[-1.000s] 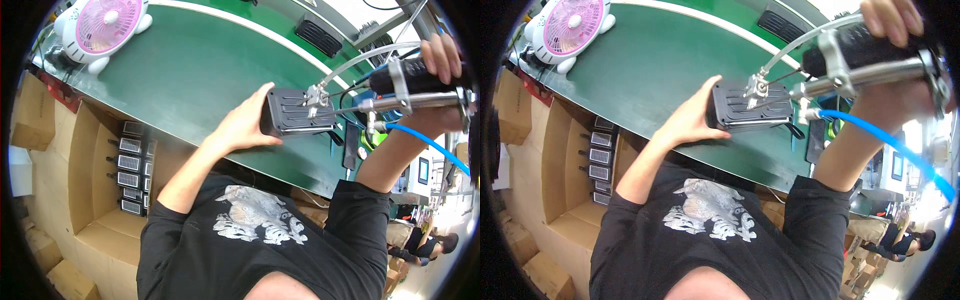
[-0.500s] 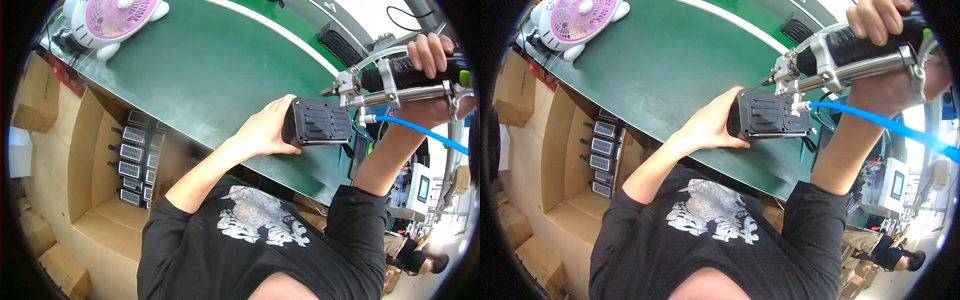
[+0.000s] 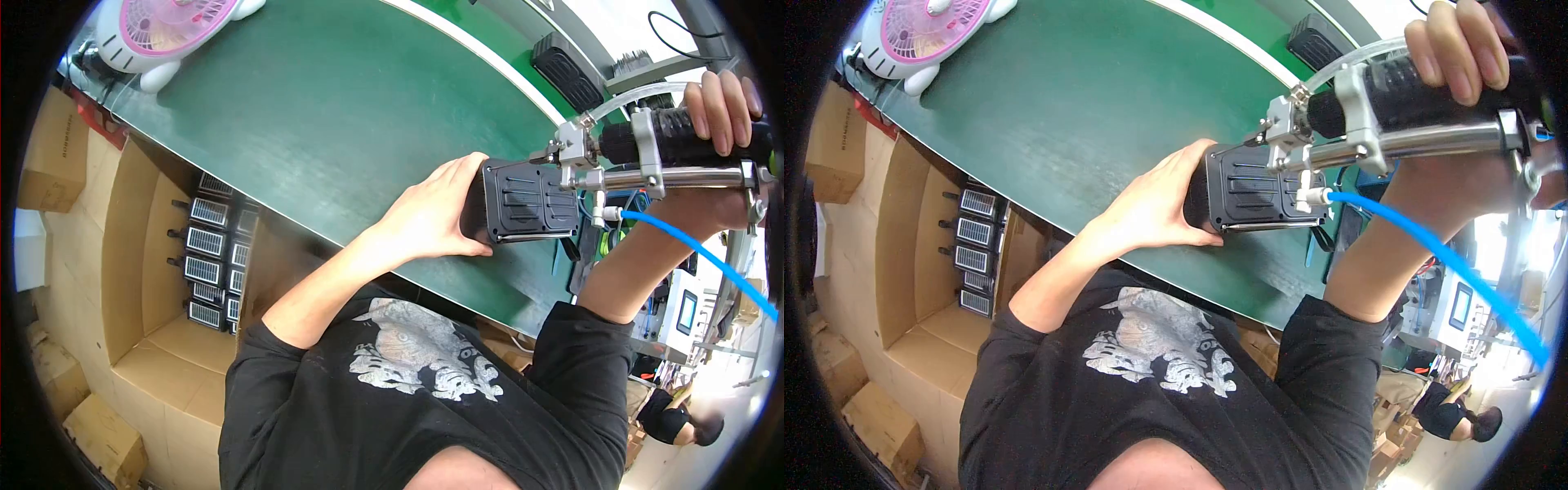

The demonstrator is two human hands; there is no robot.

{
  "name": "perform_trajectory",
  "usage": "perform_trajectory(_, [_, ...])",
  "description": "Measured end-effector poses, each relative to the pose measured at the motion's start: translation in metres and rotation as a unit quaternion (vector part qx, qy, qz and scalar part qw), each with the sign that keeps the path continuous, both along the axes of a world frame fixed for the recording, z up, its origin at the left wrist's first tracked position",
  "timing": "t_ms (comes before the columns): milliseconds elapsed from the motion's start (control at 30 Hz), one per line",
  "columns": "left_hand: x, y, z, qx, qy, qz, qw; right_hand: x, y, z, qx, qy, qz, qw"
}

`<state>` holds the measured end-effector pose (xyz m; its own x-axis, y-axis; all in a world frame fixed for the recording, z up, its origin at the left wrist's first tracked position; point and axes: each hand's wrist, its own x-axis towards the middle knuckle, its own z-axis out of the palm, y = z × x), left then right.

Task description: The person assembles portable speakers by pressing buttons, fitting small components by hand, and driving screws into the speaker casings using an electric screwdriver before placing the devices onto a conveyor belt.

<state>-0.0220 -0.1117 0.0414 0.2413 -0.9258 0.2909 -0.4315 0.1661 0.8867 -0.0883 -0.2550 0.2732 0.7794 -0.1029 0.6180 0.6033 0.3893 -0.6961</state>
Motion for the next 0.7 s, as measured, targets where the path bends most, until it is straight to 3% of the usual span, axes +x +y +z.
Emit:
perform_trajectory(33, [-0.001,0.000,-0.001,-0.006,-0.003,0.006,1.000,0.004,-0.002,-0.004,-0.135,-0.039,-0.121,0.983])
perform_trajectory(67, [-0.001,0.001,-0.003,-0.012,-0.005,0.012,1.000,0.007,-0.005,-0.009,-0.266,-0.077,-0.237,0.931])
perform_trajectory(133, [-0.001,0.001,-0.001,-0.019,-0.012,0.015,1.000,0.008,-0.007,-0.018,-0.389,-0.110,-0.342,0.848])
perform_trajectory(233, [-0.002,0.001,-0.002,-0.016,-0.018,0.019,1.000,-0.008,-0.004,-0.032,-0.243,-0.016,-0.289,0.926])
perform_trajectory(333, [-0.001,0.000,-0.004,-0.016,-0.022,0.018,0.999,-0.021,-0.001,-0.037,-0.145,0.025,-0.259,0.955])
perform_trajectory(367, [-0.001,-0.001,-0.005,-0.021,-0.016,0.022,0.999,-0.018,-0.004,-0.036,-0.133,0.027,-0.187,0.973])
perform_trajectory(433, [0.001,-0.005,-0.005,-0.011,-0.023,0.018,1.000,-0.018,-0.008,-0.029,-0.122,0.024,-0.113,0.986])
perform_trajectory(500, [0.005,-0.006,-0.003,0.008,-0.024,0.014,1.000,-0.026,-0.017,-0.011,-0.157,0.011,-0.154,0.975])
perform_trajectory(600, [0.004,-0.007,-0.007,0.017,-0.027,0.019,0.999,-0.049,-0.023,0.036,-0.111,0.020,-0.114,0.987])
perform_trajectory(700, [0.006,-0.009,-0.010,-0.005,-0.041,0.024,0.999,-0.058,-0.006,0.038,-0.088,-0.012,-0.109,0.990])
